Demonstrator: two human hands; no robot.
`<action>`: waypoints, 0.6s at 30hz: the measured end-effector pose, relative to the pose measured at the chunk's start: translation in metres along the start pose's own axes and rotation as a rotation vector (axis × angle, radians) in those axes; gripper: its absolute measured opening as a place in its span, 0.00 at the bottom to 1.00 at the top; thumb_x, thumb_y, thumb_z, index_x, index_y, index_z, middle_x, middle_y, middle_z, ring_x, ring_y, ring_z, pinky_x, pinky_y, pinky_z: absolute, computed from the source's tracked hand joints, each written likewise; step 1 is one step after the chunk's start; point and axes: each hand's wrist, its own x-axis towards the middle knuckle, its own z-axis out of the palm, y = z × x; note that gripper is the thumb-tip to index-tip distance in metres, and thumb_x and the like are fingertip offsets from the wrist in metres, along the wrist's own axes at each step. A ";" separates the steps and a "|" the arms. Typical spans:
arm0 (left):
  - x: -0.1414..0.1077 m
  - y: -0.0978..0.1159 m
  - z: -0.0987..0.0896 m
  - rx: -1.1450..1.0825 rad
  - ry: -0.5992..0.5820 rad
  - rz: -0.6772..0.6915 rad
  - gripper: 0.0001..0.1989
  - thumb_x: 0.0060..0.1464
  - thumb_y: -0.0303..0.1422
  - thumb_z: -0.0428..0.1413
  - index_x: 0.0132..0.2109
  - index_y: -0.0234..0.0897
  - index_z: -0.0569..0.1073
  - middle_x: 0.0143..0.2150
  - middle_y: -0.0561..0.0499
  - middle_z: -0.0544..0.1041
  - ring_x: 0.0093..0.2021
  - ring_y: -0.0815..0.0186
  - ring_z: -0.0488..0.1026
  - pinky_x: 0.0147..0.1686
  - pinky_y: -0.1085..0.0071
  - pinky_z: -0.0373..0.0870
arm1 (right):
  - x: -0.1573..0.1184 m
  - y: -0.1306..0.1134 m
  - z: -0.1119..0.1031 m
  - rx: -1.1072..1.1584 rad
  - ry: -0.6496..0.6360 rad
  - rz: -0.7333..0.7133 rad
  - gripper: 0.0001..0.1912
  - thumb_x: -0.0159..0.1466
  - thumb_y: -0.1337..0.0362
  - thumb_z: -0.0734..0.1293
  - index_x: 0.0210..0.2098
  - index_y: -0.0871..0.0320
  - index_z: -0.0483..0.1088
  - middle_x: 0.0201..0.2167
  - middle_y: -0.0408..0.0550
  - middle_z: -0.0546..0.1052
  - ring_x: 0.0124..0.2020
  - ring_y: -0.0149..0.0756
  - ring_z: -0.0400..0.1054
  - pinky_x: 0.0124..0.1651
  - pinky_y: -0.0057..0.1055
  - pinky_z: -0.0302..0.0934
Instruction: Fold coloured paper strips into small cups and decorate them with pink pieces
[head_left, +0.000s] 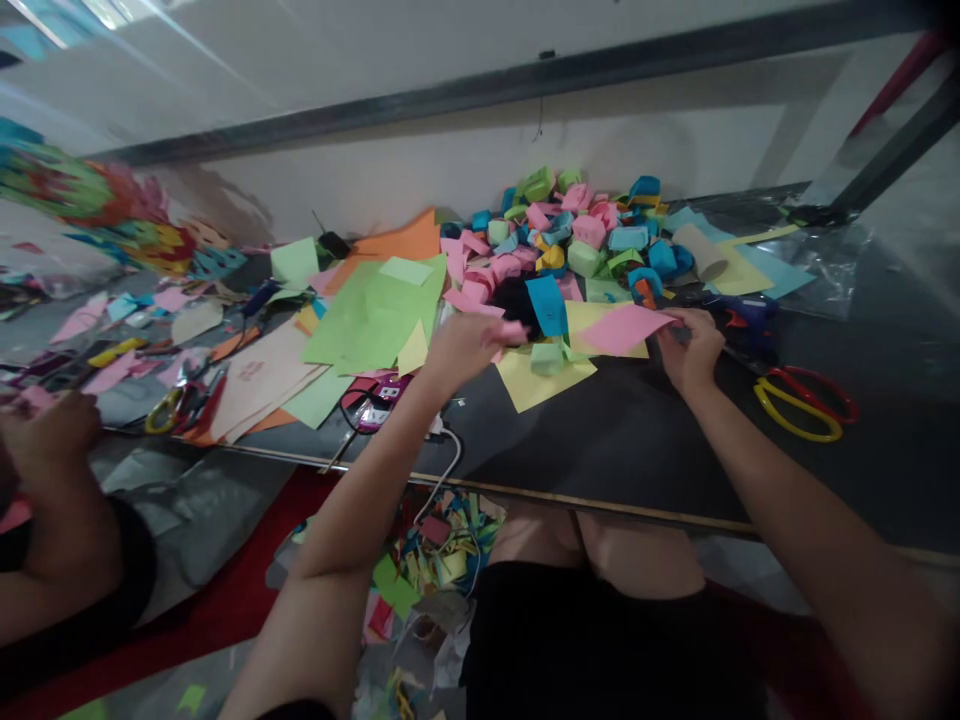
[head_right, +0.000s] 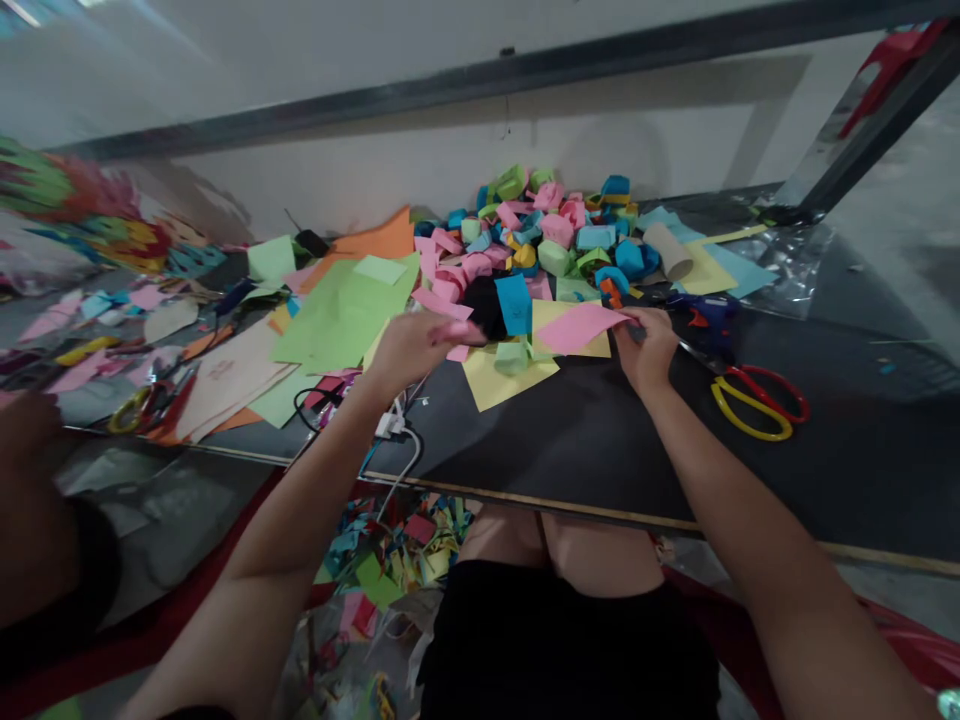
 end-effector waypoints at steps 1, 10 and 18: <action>0.013 0.005 0.000 -0.017 0.123 -0.020 0.12 0.64 0.39 0.53 0.45 0.44 0.81 0.42 0.46 0.83 0.46 0.56 0.78 0.51 0.59 0.73 | 0.000 0.002 0.000 0.004 -0.002 0.004 0.11 0.63 0.54 0.68 0.33 0.54 0.78 0.35 0.56 0.81 0.41 0.53 0.75 0.50 0.52 0.70; 0.081 0.042 0.078 0.127 -0.042 -0.015 0.30 0.65 0.34 0.52 0.71 0.31 0.60 0.70 0.31 0.65 0.72 0.46 0.60 0.66 0.48 0.62 | -0.001 0.006 0.002 -0.007 0.043 0.048 0.09 0.61 0.56 0.68 0.32 0.53 0.78 0.32 0.55 0.80 0.37 0.51 0.74 0.44 0.50 0.70; 0.076 0.007 0.060 0.142 -0.410 0.197 0.49 0.57 0.38 0.60 0.77 0.38 0.43 0.79 0.34 0.42 0.79 0.46 0.41 0.71 0.46 0.51 | 0.001 0.000 0.000 -0.053 0.013 -0.046 0.09 0.63 0.57 0.67 0.34 0.53 0.78 0.32 0.50 0.81 0.38 0.46 0.76 0.48 0.46 0.70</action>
